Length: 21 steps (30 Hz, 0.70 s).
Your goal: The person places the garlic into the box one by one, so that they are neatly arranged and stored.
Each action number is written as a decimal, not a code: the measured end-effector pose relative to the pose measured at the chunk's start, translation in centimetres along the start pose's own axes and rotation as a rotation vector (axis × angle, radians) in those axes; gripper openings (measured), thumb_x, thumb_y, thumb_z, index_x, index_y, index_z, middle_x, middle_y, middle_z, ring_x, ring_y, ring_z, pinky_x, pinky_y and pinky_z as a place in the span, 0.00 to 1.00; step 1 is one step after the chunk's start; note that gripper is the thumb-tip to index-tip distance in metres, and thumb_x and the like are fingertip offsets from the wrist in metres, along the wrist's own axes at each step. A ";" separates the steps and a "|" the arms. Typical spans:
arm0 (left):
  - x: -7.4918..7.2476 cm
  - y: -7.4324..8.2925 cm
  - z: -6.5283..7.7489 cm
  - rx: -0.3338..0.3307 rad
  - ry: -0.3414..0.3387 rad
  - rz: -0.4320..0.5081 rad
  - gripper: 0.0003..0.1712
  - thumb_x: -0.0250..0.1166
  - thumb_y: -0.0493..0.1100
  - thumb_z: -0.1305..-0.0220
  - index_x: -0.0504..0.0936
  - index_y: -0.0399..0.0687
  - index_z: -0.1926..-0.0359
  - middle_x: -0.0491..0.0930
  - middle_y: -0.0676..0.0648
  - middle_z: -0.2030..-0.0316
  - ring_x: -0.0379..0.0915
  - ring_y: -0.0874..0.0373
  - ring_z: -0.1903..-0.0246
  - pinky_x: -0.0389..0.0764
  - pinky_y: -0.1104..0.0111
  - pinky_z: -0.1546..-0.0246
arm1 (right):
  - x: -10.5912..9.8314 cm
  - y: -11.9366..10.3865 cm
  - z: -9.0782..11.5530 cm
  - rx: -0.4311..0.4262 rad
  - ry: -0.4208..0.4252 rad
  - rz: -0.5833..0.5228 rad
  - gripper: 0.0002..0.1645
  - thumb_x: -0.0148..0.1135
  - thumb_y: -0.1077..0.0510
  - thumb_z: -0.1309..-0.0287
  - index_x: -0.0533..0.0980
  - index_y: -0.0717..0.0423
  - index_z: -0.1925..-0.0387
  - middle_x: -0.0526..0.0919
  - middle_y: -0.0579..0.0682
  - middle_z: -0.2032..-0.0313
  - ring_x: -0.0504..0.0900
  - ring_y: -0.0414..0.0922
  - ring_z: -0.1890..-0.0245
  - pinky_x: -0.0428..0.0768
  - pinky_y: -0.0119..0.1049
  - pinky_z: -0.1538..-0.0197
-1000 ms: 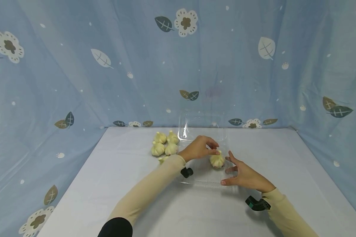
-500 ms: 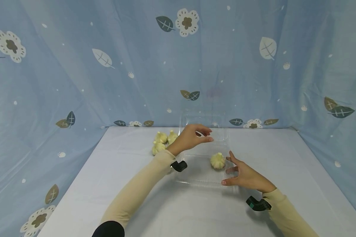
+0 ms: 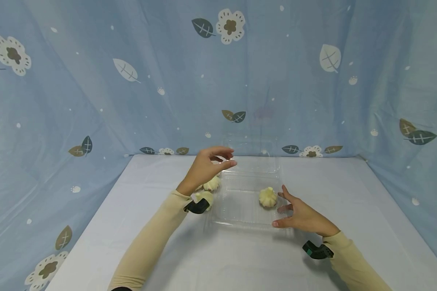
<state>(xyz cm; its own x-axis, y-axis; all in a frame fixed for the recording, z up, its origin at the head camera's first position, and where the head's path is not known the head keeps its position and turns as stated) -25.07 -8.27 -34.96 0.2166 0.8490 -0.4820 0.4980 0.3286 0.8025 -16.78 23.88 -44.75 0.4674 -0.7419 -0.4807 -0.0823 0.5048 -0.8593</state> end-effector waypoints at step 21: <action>-4.1 -4.4 6.6 -0.079 0.193 0.031 0.22 0.74 0.40 0.36 0.85 0.45 0.41 0.85 0.37 0.49 0.82 0.48 0.48 0.84 0.68 0.49 | 0.0 -0.1 0.1 0.008 0.000 0.005 0.80 0.80 0.48 0.45 0.27 0.63 0.19 0.45 0.70 0.19 0.74 0.65 0.32 0.85 0.39 0.51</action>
<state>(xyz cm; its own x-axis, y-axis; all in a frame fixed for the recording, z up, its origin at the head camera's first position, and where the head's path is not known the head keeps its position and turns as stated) -22.62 -15.90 -38.88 0.0620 0.9203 -0.3864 0.4245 0.3260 0.8447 -16.68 23.90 -44.59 0.4666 -0.7398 -0.4847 -0.0775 0.5117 -0.8557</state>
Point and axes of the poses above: each hand's wrist, its own z-axis away from the middle knuckle, its own x-axis out of the palm, y = z × x, the point moved 1 cm from there along -z, towards the middle knuckle
